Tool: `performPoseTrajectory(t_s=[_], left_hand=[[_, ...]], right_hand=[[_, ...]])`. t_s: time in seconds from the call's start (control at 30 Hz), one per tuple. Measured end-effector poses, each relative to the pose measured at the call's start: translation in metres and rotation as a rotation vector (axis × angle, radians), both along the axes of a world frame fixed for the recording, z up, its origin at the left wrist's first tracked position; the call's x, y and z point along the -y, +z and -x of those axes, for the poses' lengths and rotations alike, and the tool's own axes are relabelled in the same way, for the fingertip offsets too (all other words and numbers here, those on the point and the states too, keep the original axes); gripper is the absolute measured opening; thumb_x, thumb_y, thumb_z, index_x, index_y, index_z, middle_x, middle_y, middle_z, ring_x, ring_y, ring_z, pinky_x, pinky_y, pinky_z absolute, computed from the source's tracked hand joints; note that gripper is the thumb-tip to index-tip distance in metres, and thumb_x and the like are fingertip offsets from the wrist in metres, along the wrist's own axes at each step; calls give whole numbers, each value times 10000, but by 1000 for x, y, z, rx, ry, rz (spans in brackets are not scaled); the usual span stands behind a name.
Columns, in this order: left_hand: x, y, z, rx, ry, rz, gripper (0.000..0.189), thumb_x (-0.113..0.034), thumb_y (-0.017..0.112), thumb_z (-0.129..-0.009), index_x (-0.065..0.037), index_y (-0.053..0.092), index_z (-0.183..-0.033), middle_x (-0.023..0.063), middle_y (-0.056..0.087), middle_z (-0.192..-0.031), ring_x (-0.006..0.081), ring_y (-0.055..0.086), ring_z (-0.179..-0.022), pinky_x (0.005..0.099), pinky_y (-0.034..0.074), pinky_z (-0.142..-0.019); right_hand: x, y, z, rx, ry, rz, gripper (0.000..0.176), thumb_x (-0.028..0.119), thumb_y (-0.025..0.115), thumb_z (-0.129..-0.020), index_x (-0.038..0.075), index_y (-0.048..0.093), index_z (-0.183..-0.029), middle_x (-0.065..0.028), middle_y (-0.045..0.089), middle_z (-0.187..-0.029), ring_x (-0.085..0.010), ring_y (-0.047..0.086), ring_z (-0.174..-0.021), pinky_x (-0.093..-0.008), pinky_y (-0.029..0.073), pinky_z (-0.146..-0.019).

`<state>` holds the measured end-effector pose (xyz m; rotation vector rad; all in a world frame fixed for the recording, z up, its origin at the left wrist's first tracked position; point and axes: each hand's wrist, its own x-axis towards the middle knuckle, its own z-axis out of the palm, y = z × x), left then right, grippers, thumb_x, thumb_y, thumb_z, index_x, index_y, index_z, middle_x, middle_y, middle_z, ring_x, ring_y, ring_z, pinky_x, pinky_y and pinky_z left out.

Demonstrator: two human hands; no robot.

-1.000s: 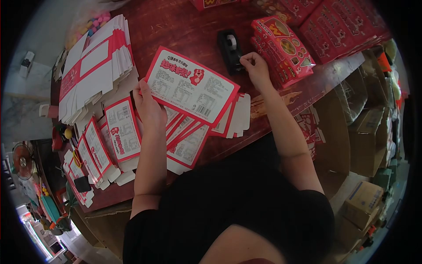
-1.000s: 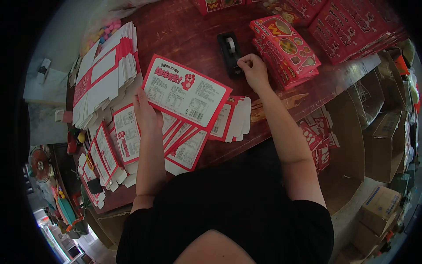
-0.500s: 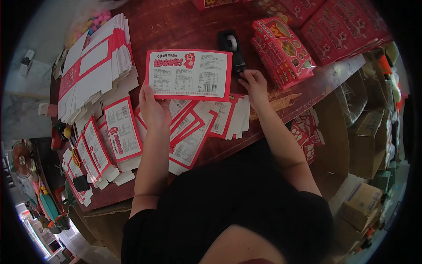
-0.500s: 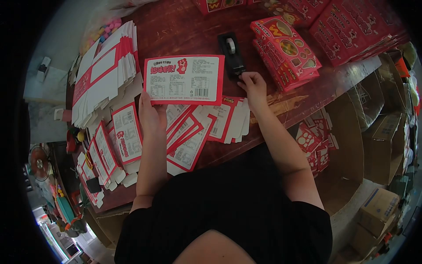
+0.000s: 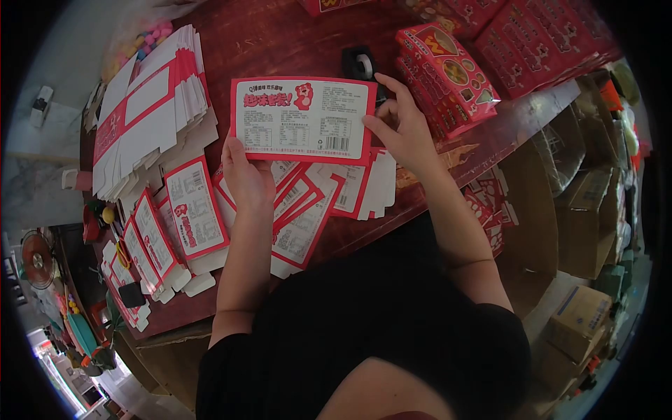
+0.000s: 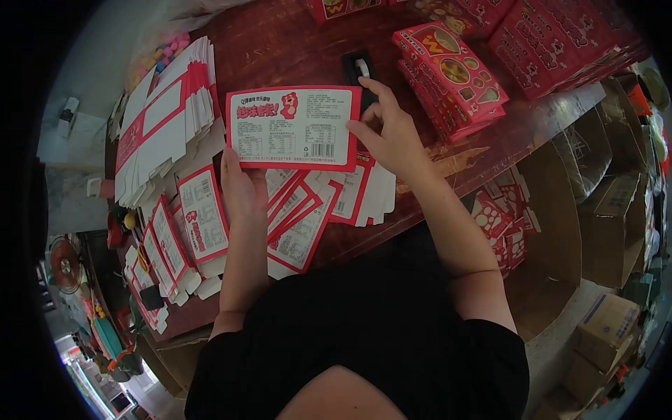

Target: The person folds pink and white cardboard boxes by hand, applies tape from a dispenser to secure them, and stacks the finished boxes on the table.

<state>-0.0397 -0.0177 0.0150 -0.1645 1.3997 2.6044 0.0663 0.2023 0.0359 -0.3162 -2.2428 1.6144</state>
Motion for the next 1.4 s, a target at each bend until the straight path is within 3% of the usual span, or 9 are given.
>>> performPoseTrajectory(t_s=[0.33, 0.53, 0.57, 0.67, 0.73, 0.77, 0.9, 1.1, 1.4], left_hand=[[0, -7, -2, 165, -67, -63, 371, -292, 369, -975, -1, 434, -1197, 112, 540, -1177, 203, 555, -1064, 345, 499, -873], [-2, 2, -7, -127, 14, -95, 301, -156, 599, -865, 2, 518, -1108, 112, 589, -1062, 218, 587, -992, 330, 504, -854], [-7, 10, -14, -194, 83, -49, 288, -120, 637, -836, -1, 545, -1082, 118, 588, -1056, 223, 582, -996, 331, 498, -859], [-4, 25, -39, -1145, 63, 814, 390, -42, 737, -708, -20, 568, -1059, 116, 590, -986, 256, 583, -998, 342, 496, -868], [-21, 24, -49, -1478, -28, 659, 471, 2, 792, -597, -30, 585, -1018, 96, 587, -911, 275, 596, -974, 342, 494, -859], [-17, 13, -45, -1595, -153, 630, 473, -217, 776, -688, -28, 569, -1068, 123, 566, -1012, 320, 531, -1085, 406, 434, -928], [7, 24, -18, -1392, -221, 943, 799, -633, 536, -762, -45, 414, -1289, 175, 323, -1351, 338, 240, -1306, 466, 200, -1071], [125, 11, 45, -314, 16, 1880, 782, -302, 736, -718, -24, 331, -1326, 195, 392, -1324, 335, 397, -1211, 436, 340, -991], [201, -4, 74, -26, -235, 1535, 544, -152, 745, -688, 43, 509, -1138, 152, 652, -952, 221, 658, -754, 313, 513, -706]], right_hand=[[-2, -36, 1, -45, 413, 1246, 471, 215, 628, -855, 80, 411, -1250, 28, 524, -822, -58, 436, -607, -198, 410, -597], [18, -21, -1, -344, -210, 404, 515, 242, 585, -885, 63, 339, -1301, -9, 459, -941, -70, 449, -739, -227, 439, -657], [24, -13, -7, -371, -96, 436, 569, 253, 574, -889, 45, 287, -1333, -63, 434, -1131, -94, 488, -895, -234, 443, -767], [42, 19, -14, -402, 133, 632, 538, 224, 569, -879, 37, 319, -1318, -102, 405, -1253, -139, 502, -1023, -260, 438, -848], [43, 26, -14, -350, 174, 626, 495, 170, 577, -861, 34, 371, -1290, -118, 440, -1275, -170, 526, -1066, -284, 445, -883], [40, 37, -17, -258, 142, 650, 480, 154, 587, -851, 31, 395, -1274, -109, 482, -1229, -165, 540, -1038, -283, 450, -876], [2, 42, -21, -210, -69, 823, 397, 26, 565, -796, 14, 486, -1185, -100, 584, -1069, -160, 581, -950, -294, 482, -844], [-124, 41, -44, -507, -380, 469, 382, 17, 545, -791, 15, 508, -1171, -126, 581, -1048, -174, 584, -922, -284, 485, -807], [-162, 28, -60, -244, -861, -565, 303, 123, 631, -801, 50, 589, -1092, -100, 535, -1122, -193, 491, -1064, -323, 393, -893]])
